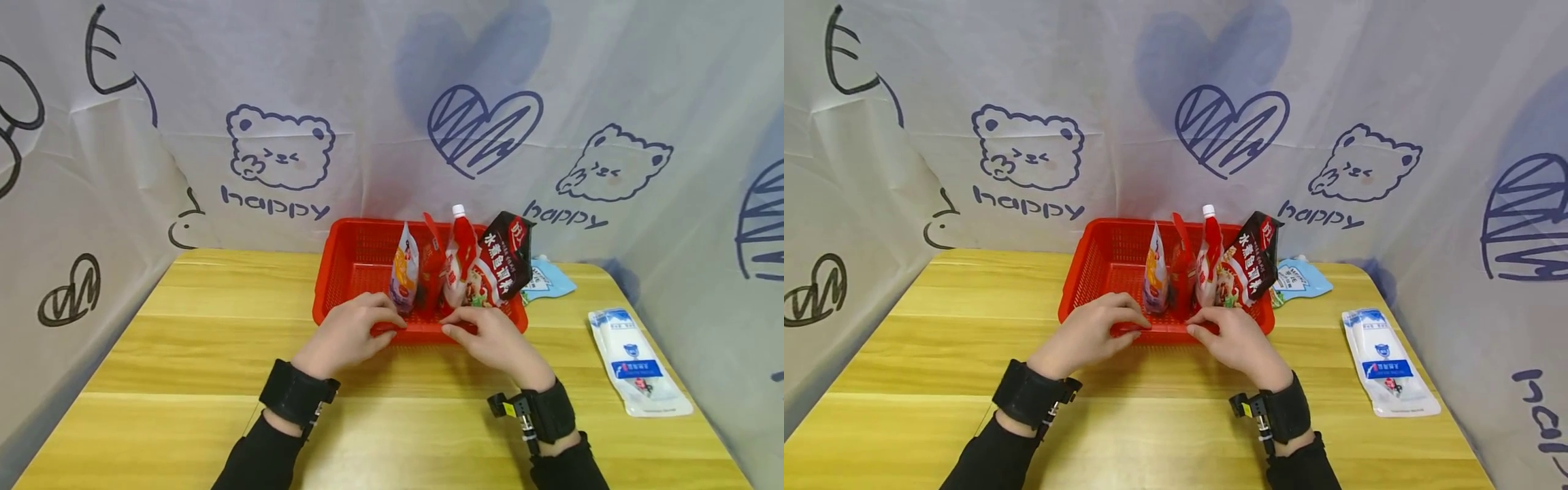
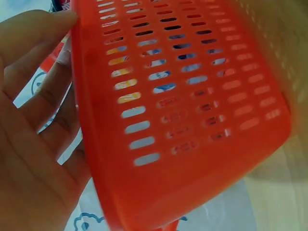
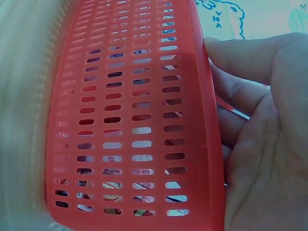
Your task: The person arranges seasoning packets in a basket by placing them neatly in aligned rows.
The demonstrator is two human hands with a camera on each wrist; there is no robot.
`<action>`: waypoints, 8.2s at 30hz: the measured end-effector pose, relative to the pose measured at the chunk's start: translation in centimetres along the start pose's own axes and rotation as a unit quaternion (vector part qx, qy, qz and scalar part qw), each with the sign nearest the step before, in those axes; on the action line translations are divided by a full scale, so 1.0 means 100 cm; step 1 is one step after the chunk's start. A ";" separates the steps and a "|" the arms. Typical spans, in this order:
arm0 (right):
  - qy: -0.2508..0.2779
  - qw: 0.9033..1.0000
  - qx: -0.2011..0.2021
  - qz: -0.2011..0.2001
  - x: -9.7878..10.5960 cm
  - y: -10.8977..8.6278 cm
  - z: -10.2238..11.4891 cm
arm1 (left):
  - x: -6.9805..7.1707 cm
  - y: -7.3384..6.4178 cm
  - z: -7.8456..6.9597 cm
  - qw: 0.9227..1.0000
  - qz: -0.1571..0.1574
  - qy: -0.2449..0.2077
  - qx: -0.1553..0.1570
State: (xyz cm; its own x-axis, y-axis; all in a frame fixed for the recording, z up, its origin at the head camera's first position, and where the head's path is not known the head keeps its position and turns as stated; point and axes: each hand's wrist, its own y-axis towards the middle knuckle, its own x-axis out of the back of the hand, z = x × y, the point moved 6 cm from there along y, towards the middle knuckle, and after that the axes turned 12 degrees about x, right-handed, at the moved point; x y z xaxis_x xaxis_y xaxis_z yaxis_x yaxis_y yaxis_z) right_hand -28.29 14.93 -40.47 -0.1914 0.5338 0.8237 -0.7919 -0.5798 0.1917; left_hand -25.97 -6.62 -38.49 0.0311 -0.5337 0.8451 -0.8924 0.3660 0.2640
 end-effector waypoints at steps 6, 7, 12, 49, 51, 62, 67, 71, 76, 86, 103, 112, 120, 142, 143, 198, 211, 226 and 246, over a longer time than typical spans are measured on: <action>-0.003 1.000 0.026 -0.010 0.004 -0.001 0.004 | -0.002 -0.003 0.002 1.000 -0.001 -0.011 0.011; -0.006 0.999 0.036 -0.019 0.006 -0.003 0.005 | -0.003 -0.003 0.002 1.000 -0.002 -0.012 0.013; -0.018 0.994 0.060 -0.092 0.030 -0.020 0.005 | -0.006 -0.003 0.002 1.000 -0.002 -0.017 0.021; -0.134 0.949 -0.281 -0.051 0.100 -0.170 -0.217 | -0.004 -0.002 0.004 0.999 0.004 -0.022 0.035; -0.122 0.949 -0.287 -0.044 0.099 -0.173 -0.222 | -0.004 -0.002 0.004 0.999 0.003 -0.023 0.033; -0.141 0.944 -0.283 -0.091 0.099 -0.175 -0.222 | -0.004 -0.003 0.004 0.999 -0.001 -0.023 0.036; -0.163 0.945 -0.262 -0.108 0.095 -0.173 -0.212 | -0.005 -0.004 0.003 0.999 0.003 -0.022 0.040; -0.165 0.943 -0.265 -0.115 0.093 -0.169 -0.201 | -0.005 -0.004 0.003 0.999 0.002 -0.022 0.041; -0.171 0.944 -0.240 -0.149 0.095 -0.160 -0.178 | -0.005 -0.003 0.003 0.999 -0.003 -0.023 0.038; -0.193 0.944 -0.112 -0.243 0.103 -0.138 -0.111 | -0.004 -0.005 0.006 0.999 -0.016 -0.013 0.029; -0.210 0.926 0.046 -0.312 0.102 -0.094 -0.001 | 0.001 -0.007 0.007 0.999 -0.026 0.005 0.027; -0.188 0.924 0.118 -0.312 0.073 -0.061 0.043 | 0.003 -0.006 0.004 0.999 -0.033 0.008 0.023; -0.154 0.923 0.190 -0.296 0.046 -0.039 0.071 | 0.027 -0.010 0.000 0.992 -0.082 -0.097 0.012; -0.091 0.923 0.250 -0.277 -0.004 -0.005 0.105 | 0.029 -0.013 0.004 0.961 0.025 -0.266 0.077; -0.092 0.923 0.250 -0.278 -0.004 -0.005 0.105 | 0.028 -0.013 0.003 0.959 0.026 -0.271 0.077; 0.110 0.942 0.135 -0.288 0.032 -0.017 0.067 | 0.045 -0.015 0.023 0.932 -0.007 -0.357 0.059; 0.073 0.953 0.168 -0.243 0.028 -0.013 0.075 | 0.062 -0.021 0.008 0.988 -0.039 -0.149 0.013; 0.072 0.955 0.177 -0.226 0.021 -0.011 0.076 | 0.052 -0.021 0.001 0.993 -0.012 -0.114 -0.002; 0.105 0.944 0.128 -0.284 0.024 -0.012 0.070 | 0.065 -0.021 0.011 0.975 -0.101 -0.195 0.011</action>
State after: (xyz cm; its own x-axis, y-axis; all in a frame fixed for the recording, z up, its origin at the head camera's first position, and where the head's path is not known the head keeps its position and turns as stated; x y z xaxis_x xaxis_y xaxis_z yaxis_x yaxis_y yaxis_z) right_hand -23.72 12.66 -34.97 0.0889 0.8984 0.4301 -0.6404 -0.2792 0.7155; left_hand -24.38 -11.73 -34.09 0.0380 -0.8446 0.5341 -0.8950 0.2090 0.3942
